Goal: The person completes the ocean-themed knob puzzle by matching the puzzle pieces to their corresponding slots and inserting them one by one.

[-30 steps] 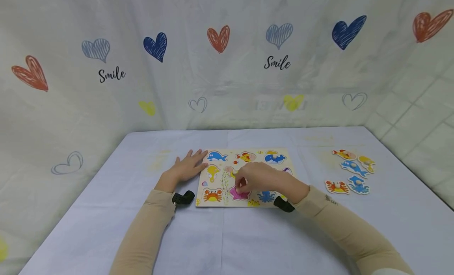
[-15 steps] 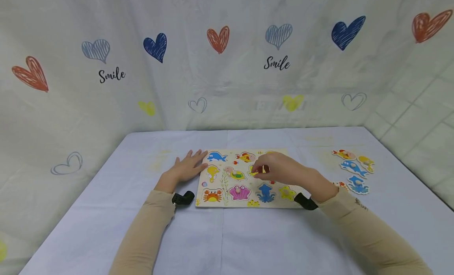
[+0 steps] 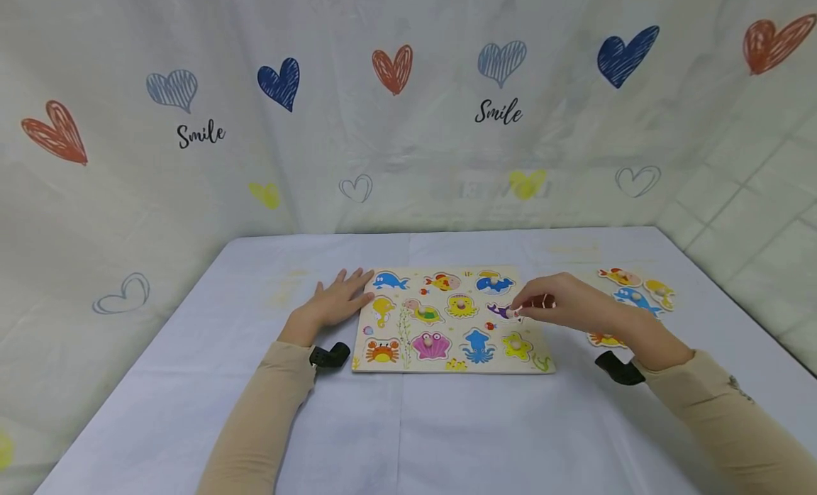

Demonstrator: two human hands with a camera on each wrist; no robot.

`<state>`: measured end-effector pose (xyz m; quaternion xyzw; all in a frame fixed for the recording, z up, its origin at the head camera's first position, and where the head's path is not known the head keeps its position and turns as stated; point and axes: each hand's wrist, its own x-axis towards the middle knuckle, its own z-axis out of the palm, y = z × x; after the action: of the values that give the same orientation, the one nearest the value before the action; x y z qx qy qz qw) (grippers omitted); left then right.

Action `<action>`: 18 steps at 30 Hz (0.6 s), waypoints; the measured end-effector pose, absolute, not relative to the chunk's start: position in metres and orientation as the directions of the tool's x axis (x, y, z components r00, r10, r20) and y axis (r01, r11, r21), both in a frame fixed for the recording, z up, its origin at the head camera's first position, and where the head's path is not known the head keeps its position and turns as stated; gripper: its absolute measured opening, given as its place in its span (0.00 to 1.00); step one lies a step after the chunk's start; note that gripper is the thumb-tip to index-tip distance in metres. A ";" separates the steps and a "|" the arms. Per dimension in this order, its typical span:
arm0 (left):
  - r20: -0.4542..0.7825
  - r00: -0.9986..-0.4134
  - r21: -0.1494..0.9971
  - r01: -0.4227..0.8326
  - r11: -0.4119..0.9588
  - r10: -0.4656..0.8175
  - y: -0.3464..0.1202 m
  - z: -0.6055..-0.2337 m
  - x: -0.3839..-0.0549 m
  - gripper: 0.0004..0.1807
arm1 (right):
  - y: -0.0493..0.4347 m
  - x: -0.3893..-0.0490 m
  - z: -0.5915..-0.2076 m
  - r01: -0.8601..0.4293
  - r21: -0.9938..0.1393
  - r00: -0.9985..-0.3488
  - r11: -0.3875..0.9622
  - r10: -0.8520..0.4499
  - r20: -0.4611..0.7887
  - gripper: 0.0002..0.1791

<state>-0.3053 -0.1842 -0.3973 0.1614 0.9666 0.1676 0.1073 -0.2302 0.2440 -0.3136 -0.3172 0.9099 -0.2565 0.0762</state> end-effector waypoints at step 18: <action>-0.143 -0.925 0.354 0.285 0.891 0.352 -0.184 -0.400 -0.307 0.38 | 0.324 -0.227 -0.330 -0.397 -0.570 -0.856 0.719 -0.515 -0.053 0.08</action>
<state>-0.3069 -0.1841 -0.4001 0.1647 0.9669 0.1657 0.1022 -0.2274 0.3244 -0.3299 -0.2473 0.9213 -0.2813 0.1045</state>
